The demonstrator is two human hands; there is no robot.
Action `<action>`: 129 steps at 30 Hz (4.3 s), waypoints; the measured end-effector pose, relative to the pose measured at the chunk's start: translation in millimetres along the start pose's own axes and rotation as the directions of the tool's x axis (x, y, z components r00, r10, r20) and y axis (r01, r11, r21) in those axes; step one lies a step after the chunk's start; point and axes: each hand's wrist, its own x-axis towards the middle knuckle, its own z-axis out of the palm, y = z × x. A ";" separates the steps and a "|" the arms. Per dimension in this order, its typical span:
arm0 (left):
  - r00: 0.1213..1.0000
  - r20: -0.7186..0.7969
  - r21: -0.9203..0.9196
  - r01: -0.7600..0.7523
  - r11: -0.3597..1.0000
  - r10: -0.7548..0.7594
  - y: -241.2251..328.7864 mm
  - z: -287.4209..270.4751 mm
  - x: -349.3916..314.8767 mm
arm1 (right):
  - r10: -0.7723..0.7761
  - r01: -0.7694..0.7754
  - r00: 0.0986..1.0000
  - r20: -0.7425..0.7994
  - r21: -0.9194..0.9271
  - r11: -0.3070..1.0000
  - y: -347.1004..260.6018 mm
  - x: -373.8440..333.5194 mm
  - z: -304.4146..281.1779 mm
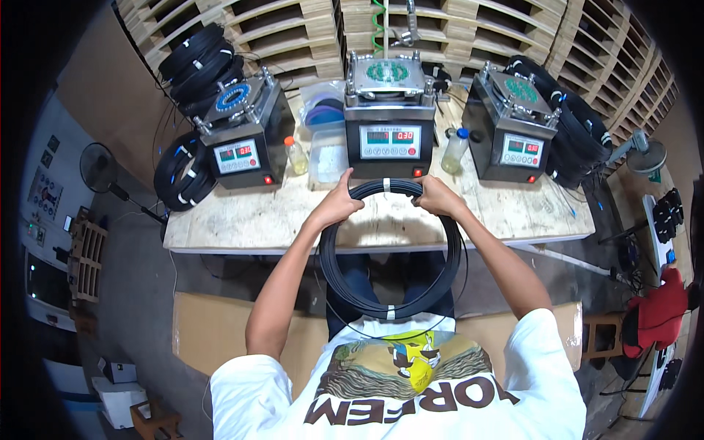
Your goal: The recorder is seen operating and setting up machines in a factory setting, possibly related to wire or cable production.
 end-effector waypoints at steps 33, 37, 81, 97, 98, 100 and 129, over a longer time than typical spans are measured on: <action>0.974 -0.118 0.251 -0.160 0.955 0.194 -46.1 36.3 48.7 | 0.118 -0.122 0.987 -0.113 -0.030 0.992 80.3 43.7 48.2; 0.975 -0.173 0.282 -0.087 0.955 0.140 -56.4 36.1 50.9 | 0.083 -0.110 0.975 -0.205 -0.126 0.986 66.4 36.8 48.1; 0.996 0.089 0.396 -0.031 0.918 -0.005 -42.8 -34.6 43.9 | 0.227 -0.251 0.946 0.233 0.078 0.965 101.9 25.5 -16.1; 0.979 -0.096 -0.096 -0.187 0.978 0.178 111.3 -143.2 181.7 | 0.224 -0.062 0.938 -0.264 0.510 0.858 11.9 240.6 -179.9; 0.982 -0.077 -0.146 -0.182 0.972 0.173 112.6 -140.9 181.9 | 0.226 -0.081 0.952 -0.208 0.539 0.838 21.3 245.0 -179.4; 0.972 -0.099 -0.135 -0.224 0.965 0.212 113.3 -140.1 181.5 | 0.235 -0.074 0.948 -0.214 0.568 0.820 26.2 255.9 -176.3; 0.610 -0.511 0.321 -0.518 0.793 0.605 69.1 -135.3 240.1 | 0.237 -0.092 0.843 -0.482 0.304 0.948 -120.4 342.9 -204.0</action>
